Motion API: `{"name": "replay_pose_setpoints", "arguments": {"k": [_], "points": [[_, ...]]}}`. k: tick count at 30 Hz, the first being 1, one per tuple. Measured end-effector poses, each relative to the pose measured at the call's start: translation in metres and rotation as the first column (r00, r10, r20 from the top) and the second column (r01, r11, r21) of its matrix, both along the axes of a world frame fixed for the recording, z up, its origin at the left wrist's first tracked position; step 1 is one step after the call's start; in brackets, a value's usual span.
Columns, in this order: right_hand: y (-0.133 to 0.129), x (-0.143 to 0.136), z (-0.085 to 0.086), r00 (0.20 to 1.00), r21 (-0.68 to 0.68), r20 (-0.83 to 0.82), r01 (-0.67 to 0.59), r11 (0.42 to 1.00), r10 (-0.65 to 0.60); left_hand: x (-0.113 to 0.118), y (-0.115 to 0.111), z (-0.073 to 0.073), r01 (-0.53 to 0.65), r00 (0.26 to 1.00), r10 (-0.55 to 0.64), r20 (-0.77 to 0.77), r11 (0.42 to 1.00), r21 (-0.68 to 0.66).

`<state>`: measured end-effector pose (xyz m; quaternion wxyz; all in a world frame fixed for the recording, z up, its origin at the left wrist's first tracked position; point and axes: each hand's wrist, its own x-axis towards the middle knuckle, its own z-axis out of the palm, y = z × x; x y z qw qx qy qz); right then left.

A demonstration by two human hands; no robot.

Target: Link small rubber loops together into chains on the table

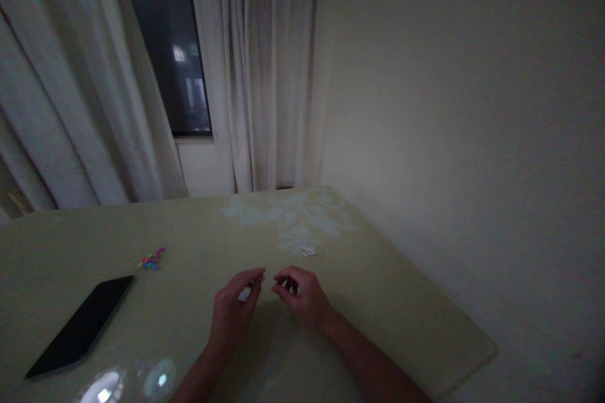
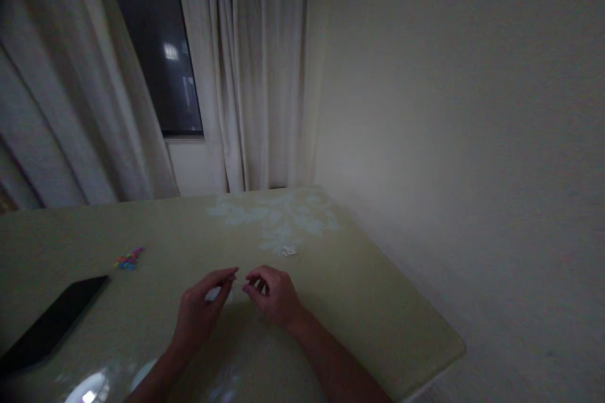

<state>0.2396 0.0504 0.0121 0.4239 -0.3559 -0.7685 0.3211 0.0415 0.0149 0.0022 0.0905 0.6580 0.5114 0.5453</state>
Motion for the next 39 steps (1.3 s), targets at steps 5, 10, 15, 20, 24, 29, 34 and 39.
{"name": "replay_pose_setpoints", "arguments": {"k": [5,10,15,20,24,29,34,39], "points": [[0.003,0.001,-0.001,0.998,-0.004,-0.007,0.056,0.998,-0.056,-0.018,0.006,0.006,-0.110,0.994,0.110,0.009,0.992,-0.063],[0.004,0.001,-0.002,0.998,-0.016,0.040,0.056,0.998,-0.055,-0.016,0.007,0.002,-0.081,0.996,0.079,-0.026,0.995,-0.050],[0.002,-0.002,-0.001,0.998,-0.016,0.057,0.027,0.999,-0.026,-0.025,0.010,0.010,-0.068,0.993,0.069,-0.095,0.998,0.014],[0.001,-0.003,-0.003,0.996,-0.005,0.084,0.007,1.000,-0.007,-0.039,0.012,0.022,-0.055,0.995,0.048,-0.082,0.995,-0.083],[0.001,-0.002,-0.006,0.993,-0.004,0.119,-0.015,1.000,0.016,-0.043,0.013,0.021,-0.038,0.999,0.040,0.007,0.986,-0.161],[0.001,-0.002,-0.007,0.991,-0.004,0.134,-0.021,1.000,0.022,-0.045,0.017,0.017,-0.014,0.999,0.008,-0.044,0.989,-0.149],[0.002,-0.003,-0.009,0.989,0.004,0.146,-0.027,1.000,0.026,-0.047,0.014,0.014,-0.010,0.954,-0.024,-0.299,0.994,-0.111],[0.001,-0.003,-0.008,0.987,-0.002,0.161,-0.029,1.000,0.029,-0.047,0.007,0.017,0.036,0.814,-0.136,-0.564,0.982,-0.186]]}}
